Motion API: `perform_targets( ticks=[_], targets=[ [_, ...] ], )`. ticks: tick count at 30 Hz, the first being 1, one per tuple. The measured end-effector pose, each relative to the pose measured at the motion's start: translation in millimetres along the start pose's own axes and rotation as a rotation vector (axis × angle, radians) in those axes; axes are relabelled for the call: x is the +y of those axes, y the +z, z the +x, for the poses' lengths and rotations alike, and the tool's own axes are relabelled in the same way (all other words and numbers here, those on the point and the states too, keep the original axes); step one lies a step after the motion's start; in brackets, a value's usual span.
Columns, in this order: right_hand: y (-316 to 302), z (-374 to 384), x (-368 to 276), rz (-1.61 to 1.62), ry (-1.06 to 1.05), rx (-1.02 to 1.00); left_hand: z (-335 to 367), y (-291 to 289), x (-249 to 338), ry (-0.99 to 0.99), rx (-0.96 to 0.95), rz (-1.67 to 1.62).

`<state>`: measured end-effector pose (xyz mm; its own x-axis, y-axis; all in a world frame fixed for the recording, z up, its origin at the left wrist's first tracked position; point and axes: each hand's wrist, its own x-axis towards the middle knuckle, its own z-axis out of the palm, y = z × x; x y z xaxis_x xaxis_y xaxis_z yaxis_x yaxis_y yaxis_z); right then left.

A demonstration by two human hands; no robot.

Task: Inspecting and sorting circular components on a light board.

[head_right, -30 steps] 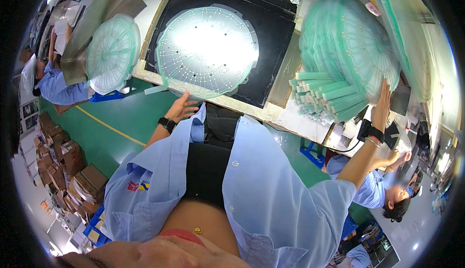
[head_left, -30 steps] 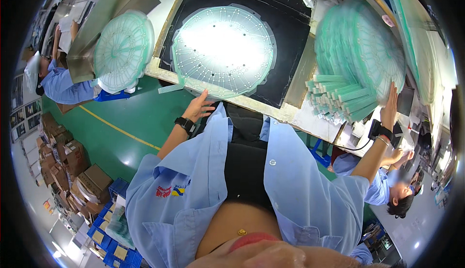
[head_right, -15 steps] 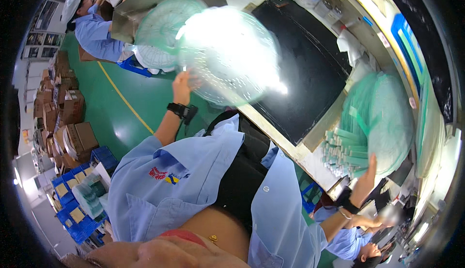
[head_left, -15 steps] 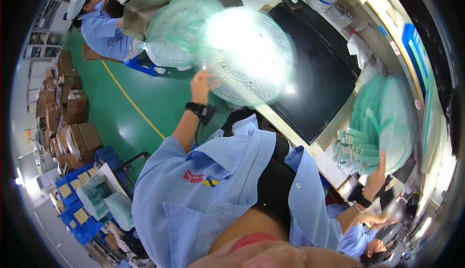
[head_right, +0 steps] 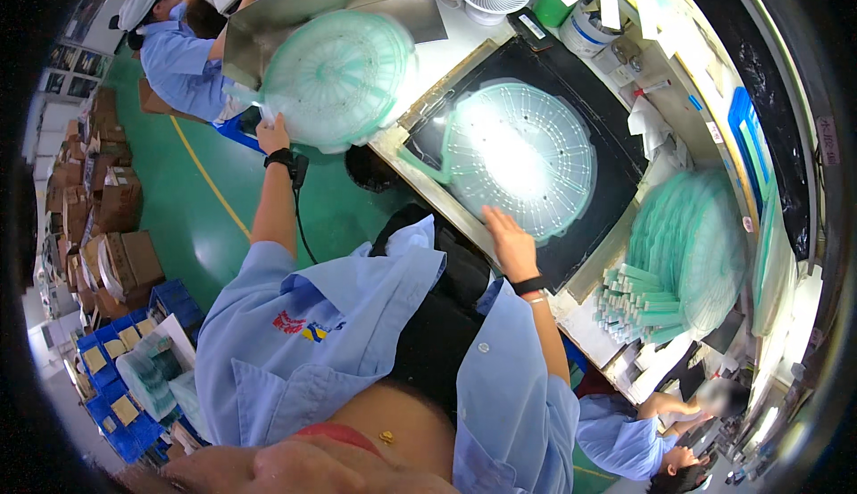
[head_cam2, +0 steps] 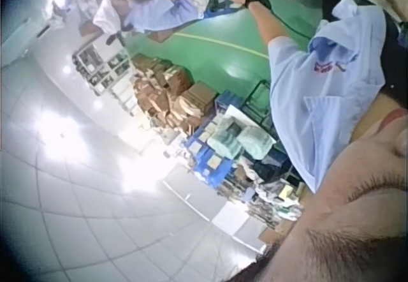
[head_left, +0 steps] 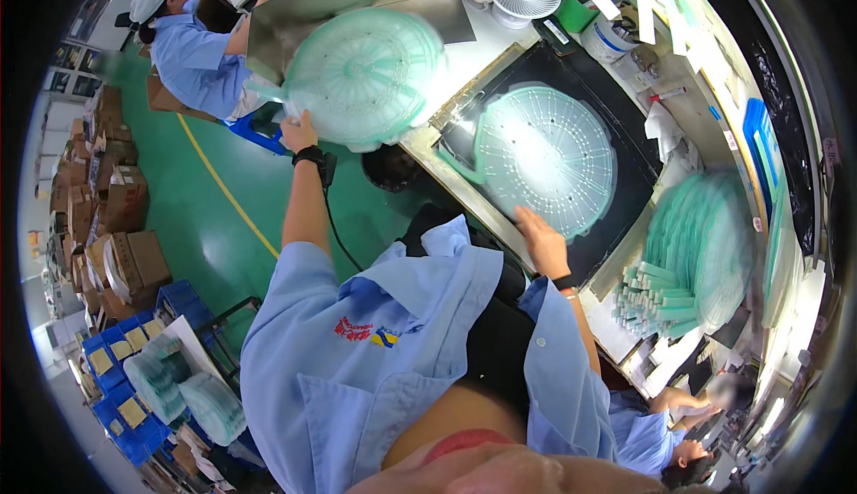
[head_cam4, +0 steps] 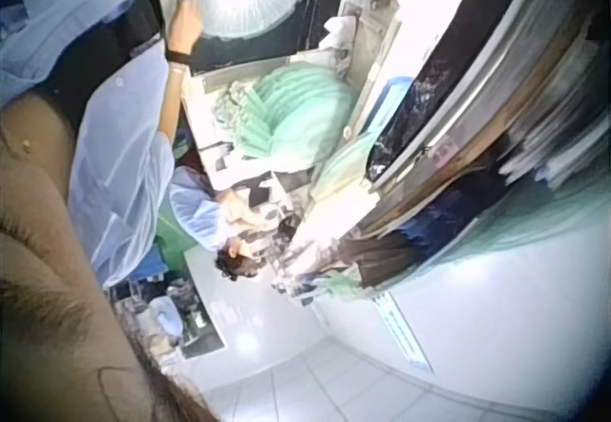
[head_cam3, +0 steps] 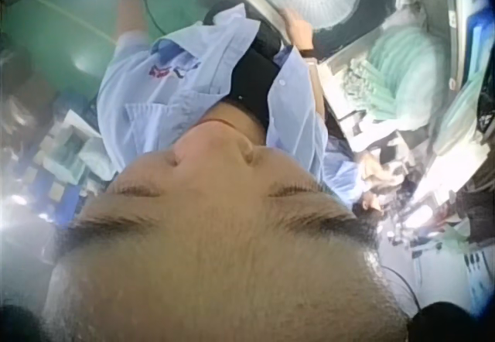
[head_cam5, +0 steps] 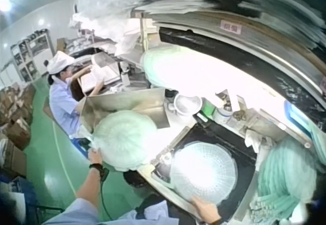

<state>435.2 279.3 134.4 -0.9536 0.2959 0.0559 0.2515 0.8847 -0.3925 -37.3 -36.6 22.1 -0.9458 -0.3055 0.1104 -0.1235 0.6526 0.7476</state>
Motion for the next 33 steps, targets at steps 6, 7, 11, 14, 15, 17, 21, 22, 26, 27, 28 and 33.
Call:
perform_targets(
  ticks=[6,7,11,14,15,17,21,22,26,27,28,33],
  targets=[
    [12.7,17.1,-2.7,-0.059,-0.038,-0.152,-53.1,25.7,-3.1,-0.191,0.188,-0.108],
    [14.0,14.0,0.6,-0.108,0.026,-0.148,-56.6,31.1,-9.3,-0.309,0.051,-0.420],
    [22.7,-3.0,5.3,-0.204,0.076,-0.116,-52.6,41.3,-23.7,-0.324,-0.392,-0.622],
    [28.6,-7.6,-4.4,-0.228,0.081,-0.115,-48.2,34.1,-14.4,-0.524,-0.386,-0.753],
    [24.7,-8.5,-3.5,-0.170,0.075,-0.113,-50.0,27.7,-9.8,-0.569,-0.386,-0.768],
    [8.8,-11.0,4.7,-0.002,0.145,-0.072,-62.7,13.5,-1.6,-0.578,-0.351,-0.796],
    [-77.7,-57.0,55.5,0.004,0.324,0.152,-122.4,-19.1,4.8,-0.604,-0.437,-0.633],
    [-105.4,-73.9,72.5,-0.093,0.338,0.216,-142.7,-29.7,4.7,-0.597,-0.660,-0.587],
    [-227.0,-167.8,127.5,-0.303,0.623,0.390,-227.0,-56.7,19.5,-0.458,-1.412,-0.173],
    [-255.2,-191.1,138.8,-0.350,0.651,0.372,-245.6,-56.9,26.5,-0.419,-1.522,-0.104],
    [-278.7,-212.8,149.6,-0.387,0.732,0.363,-264.4,-52.7,34.2,-0.382,-1.555,-0.068],
    [-310.1,-289.3,217.8,-0.619,0.867,0.184,-332.4,-6.3,74.3,-0.329,-1.603,0.104]
  ],
)
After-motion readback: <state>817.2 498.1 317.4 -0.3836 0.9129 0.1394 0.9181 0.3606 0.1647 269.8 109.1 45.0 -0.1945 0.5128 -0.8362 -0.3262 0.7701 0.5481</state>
